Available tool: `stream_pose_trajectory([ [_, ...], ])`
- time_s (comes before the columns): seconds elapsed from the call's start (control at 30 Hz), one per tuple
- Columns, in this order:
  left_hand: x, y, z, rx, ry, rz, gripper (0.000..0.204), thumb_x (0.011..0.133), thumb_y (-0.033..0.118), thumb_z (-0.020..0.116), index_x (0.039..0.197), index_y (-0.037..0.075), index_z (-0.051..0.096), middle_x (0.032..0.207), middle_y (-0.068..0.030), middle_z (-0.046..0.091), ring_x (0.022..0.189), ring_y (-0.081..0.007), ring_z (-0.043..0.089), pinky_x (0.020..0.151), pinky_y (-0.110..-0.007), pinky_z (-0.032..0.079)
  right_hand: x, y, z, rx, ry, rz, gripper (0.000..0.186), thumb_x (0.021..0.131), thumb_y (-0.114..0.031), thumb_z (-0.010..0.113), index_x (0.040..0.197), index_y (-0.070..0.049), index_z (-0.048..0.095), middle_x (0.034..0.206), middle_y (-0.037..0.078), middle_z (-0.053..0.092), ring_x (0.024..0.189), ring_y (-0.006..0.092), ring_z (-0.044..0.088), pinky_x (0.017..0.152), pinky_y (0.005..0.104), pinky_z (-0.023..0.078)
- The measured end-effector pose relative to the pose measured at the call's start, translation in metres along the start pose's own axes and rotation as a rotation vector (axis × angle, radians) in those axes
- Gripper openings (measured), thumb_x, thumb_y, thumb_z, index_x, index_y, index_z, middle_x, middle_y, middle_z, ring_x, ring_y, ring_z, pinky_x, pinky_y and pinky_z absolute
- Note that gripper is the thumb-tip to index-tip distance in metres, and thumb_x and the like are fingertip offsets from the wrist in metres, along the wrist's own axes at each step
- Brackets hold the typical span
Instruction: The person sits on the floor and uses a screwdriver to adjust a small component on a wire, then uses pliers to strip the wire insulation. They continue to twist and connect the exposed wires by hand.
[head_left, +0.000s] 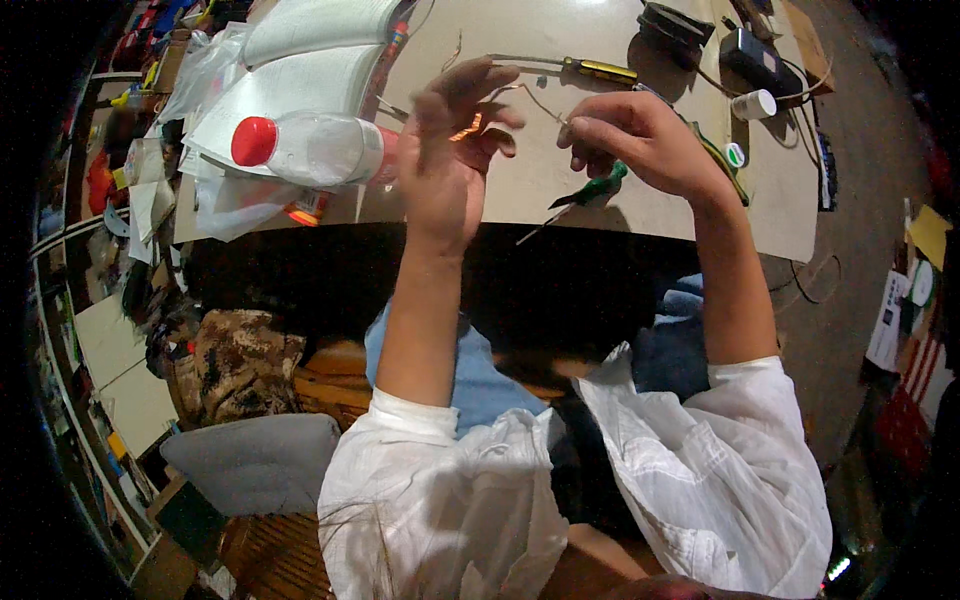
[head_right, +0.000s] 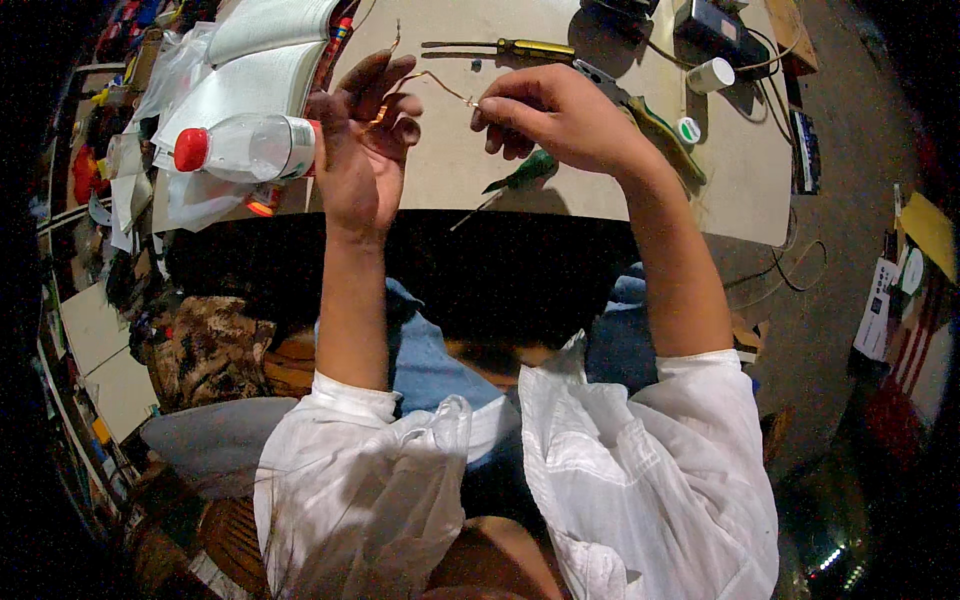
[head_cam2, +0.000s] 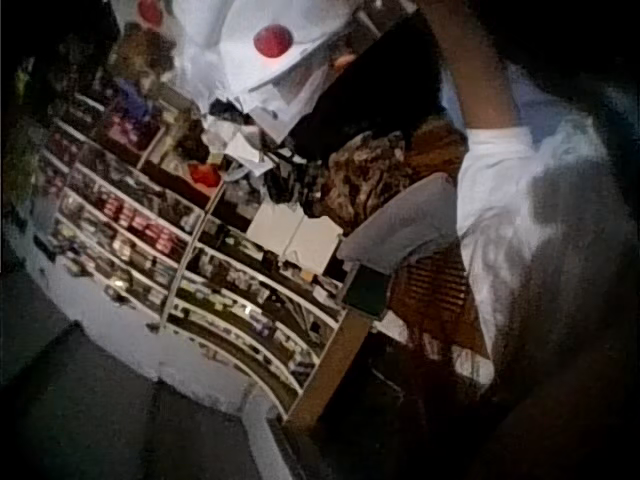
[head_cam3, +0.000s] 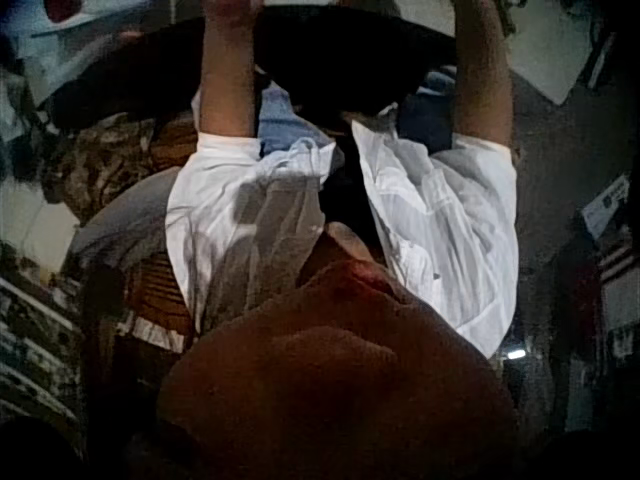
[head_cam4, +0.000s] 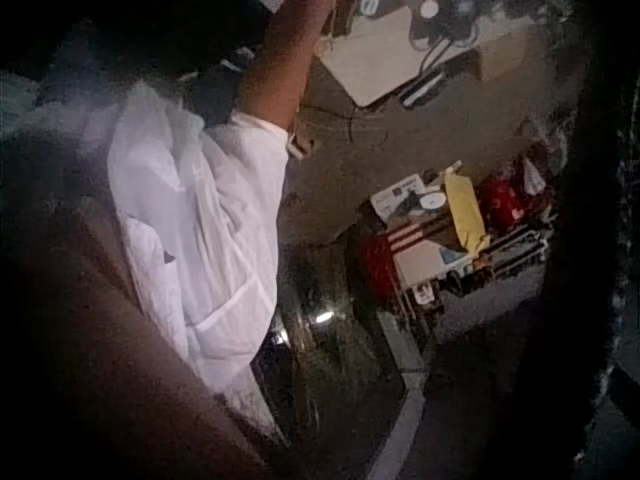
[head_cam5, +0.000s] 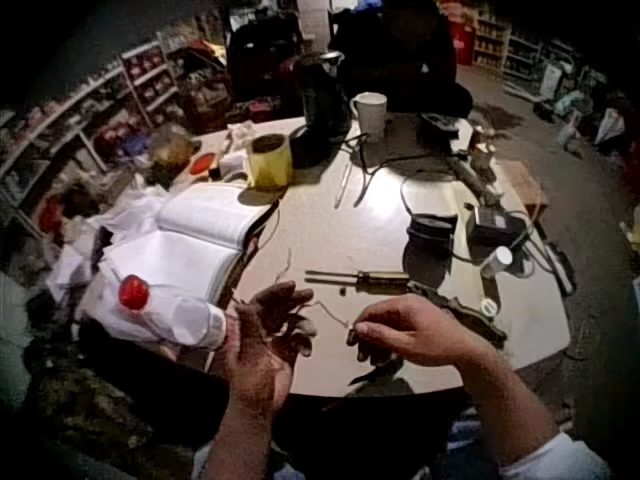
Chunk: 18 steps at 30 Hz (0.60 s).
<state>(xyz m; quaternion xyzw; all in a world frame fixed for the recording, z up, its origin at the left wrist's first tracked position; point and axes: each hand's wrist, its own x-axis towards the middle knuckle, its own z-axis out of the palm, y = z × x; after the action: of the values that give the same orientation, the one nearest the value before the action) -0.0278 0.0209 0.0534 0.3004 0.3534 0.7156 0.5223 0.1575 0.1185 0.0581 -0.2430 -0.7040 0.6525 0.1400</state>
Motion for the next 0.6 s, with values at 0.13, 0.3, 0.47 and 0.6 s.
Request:
stream_pose_trajectory([
  [0.13, 0.002, 0.001, 0.003, 0.182, -0.158, 0.013, 0.052, 0.076, 0.002, 0.067, 0.123, 0.002, 0.046, 0.122, -0.0127, 0.053, 0.099, -0.0203, 0.058, 0.075, -0.027, 0.052, 0.002, 0.001, 0.006, 0.035, 0.041, 0.032, 0.026, 0.093, -0.021, 0.050, 0.087, 0.002, 0.061, 0.069, 0.005, 0.062, 0.060, 0.0095, 0.057, 0.058, 0.0239, 0.048],
  [0.3, 0.002, 0.000, 0.009, 0.507, -0.167, 0.200, 0.060, 0.072, 0.009, 0.073, 0.125, 0.003, 0.046, 0.124, -0.0103, 0.051, 0.105, -0.0211, 0.054, 0.083, -0.030, 0.047, 0.001, 0.000, 0.002, 0.002, 0.126, 0.057, 0.026, 0.093, -0.020, 0.049, 0.084, 0.002, 0.060, 0.069, 0.006, 0.062, 0.060, 0.0104, 0.058, 0.058, 0.0246, 0.048],
  [0.47, 0.012, 0.002, -0.006, 1.381, -0.097, 0.800, 0.032, 0.084, 0.024, 0.059, 0.109, 0.003, 0.058, 0.112, -0.0142, 0.058, 0.103, -0.0267, 0.053, 0.088, -0.037, 0.039, -0.003, 0.011, -0.003, -0.503, 0.290, -0.051, 0.017, 0.089, -0.017, 0.053, 0.088, -0.002, 0.060, 0.069, 0.010, 0.062, 0.058, 0.0197, 0.059, 0.058, 0.0303, 0.048],
  [0.6, 0.002, -0.009, -0.005, 1.221, -0.139, 0.362, 0.033, 0.093, 0.027, 0.047, 0.106, -0.001, 0.060, 0.101, -0.0111, 0.062, 0.096, -0.0196, 0.057, 0.084, -0.033, 0.043, -0.001, 0.017, 0.004, -0.941, 0.323, -0.260, 0.010, 0.081, -0.015, 0.057, 0.087, -0.007, 0.060, 0.075, 0.010, 0.061, 0.072, 0.0290, 0.060, 0.063, 0.0371, 0.048],
])
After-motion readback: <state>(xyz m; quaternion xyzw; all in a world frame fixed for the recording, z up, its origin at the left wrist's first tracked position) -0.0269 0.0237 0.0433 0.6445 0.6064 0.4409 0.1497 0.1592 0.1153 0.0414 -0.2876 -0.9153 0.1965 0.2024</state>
